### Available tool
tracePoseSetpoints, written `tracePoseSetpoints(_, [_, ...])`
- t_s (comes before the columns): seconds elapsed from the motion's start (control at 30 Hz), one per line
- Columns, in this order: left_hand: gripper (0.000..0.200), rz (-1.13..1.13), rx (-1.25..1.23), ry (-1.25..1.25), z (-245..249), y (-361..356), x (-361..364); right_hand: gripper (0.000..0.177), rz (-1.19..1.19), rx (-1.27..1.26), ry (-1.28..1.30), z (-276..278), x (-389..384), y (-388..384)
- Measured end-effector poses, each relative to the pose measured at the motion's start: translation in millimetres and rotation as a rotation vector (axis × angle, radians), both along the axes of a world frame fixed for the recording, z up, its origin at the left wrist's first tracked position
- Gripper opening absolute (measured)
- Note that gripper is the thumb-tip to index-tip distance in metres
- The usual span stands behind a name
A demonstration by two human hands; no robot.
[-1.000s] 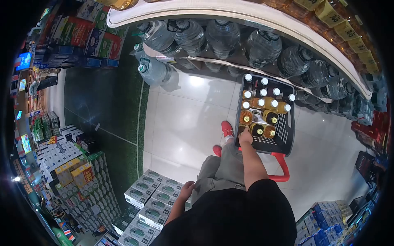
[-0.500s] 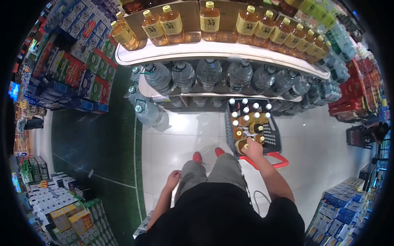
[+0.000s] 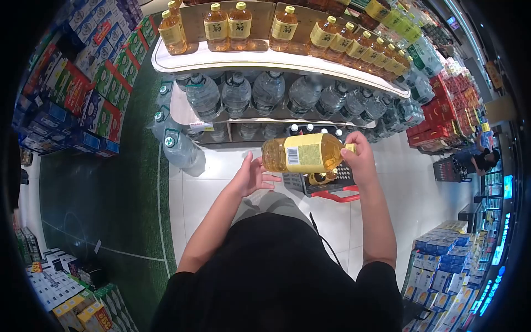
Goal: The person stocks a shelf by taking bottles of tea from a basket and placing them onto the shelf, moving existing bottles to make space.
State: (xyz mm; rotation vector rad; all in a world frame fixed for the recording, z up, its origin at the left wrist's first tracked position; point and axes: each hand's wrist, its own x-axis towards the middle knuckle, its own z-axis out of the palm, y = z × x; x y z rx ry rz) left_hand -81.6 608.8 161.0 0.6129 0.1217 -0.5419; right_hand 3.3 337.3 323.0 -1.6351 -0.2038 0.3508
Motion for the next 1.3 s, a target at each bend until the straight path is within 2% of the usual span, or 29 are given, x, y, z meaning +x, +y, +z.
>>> tracePoseSetpoints(0.03, [0.070,-0.020,-0.123,-0.018,9,0,3,0.026,0.023,0.020,-0.022,9,-4,9])
tracePoseSetpoints(0.07, [0.070,-0.061,-0.103,-0.030,9,-2,4,0.026,0.049,0.040,-0.044,15,-7,17])
tracePoseSetpoints(0.17, [0.067,-0.141,0.021,-0.084,-1,-9,6,0.029,0.167,-0.111,-0.218,20,-14,28])
tracePoseSetpoints(0.3, [0.062,0.156,0.125,-0.122,13,-7,-7,0.029,0.216,-0.110,-0.381,11,-12,29])
tracePoseSetpoints(0.37, [0.062,0.308,0.183,-0.186,36,2,-11,0.028,0.127,-0.025,-0.386,2,-2,34])
tracePoseSetpoints(0.4, [0.065,0.379,0.213,-0.218,42,6,-12,0.027,0.077,0.016,-0.387,-1,2,37])
tracePoseSetpoints(0.43, [0.068,0.426,0.334,-0.293,39,9,-10,0.018,-0.021,0.030,-0.321,3,2,49])
tracePoseSetpoints(0.53, [0.087,0.537,0.622,-0.520,38,17,7,0.006,-0.218,0.050,-0.263,-21,37,57])
tracePoseSetpoints(0.57, [0.094,0.553,0.671,-0.574,43,18,9,0.012,-0.291,0.013,-0.217,-26,48,61])
tracePoseSetpoints(0.63, [0.111,0.605,0.826,-0.695,52,22,20,0.014,-0.311,-0.067,-0.206,-29,63,64])
tracePoseSetpoints(0.7, [0.111,0.627,0.840,-0.764,53,29,39,0.015,-0.335,-0.131,-0.238,-28,82,70])
tracePoseSetpoints(0.73, [0.111,0.641,0.853,-0.799,55,33,48,0.015,-0.322,-0.086,-0.249,-25,92,72])
tracePoseSetpoints(0.83, [0.116,0.588,1.005,-0.706,46,32,78,0.013,-0.302,0.040,-0.262,-7,120,87])
tracePoseSetpoints(0.87, [0.117,0.573,1.046,-0.695,37,30,94,0.014,-0.266,-0.045,-0.393,4,129,95])
tracePoseSetpoints(0.9, [0.113,0.546,0.997,-0.692,27,27,110,0.014,-0.234,-0.129,-0.523,16,139,101])
tracePoseSetpoints(1.0, [0.097,0.501,0.591,-0.499,21,13,163,0.015,-0.167,-0.320,-0.781,41,176,113])
tracePoseSetpoints(1.03, [0.069,0.459,0.663,-0.532,16,11,184,0.015,-0.147,-0.335,-0.850,46,190,119])
tracePoseSetpoints(1.17, [0.040,0.333,0.390,-0.297,11,-3,255,0.014,-0.091,-0.408,-0.999,46,255,124])
tracePoseSetpoints(1.27, [0.043,0.186,0.254,-0.145,11,-5,307,0.014,-0.066,-0.438,-1.086,38,306,121])
tracePoseSetpoints(1.3, [0.040,0.209,0.219,-0.118,17,-7,318,0.015,-0.054,-0.453,-1.086,36,321,120])
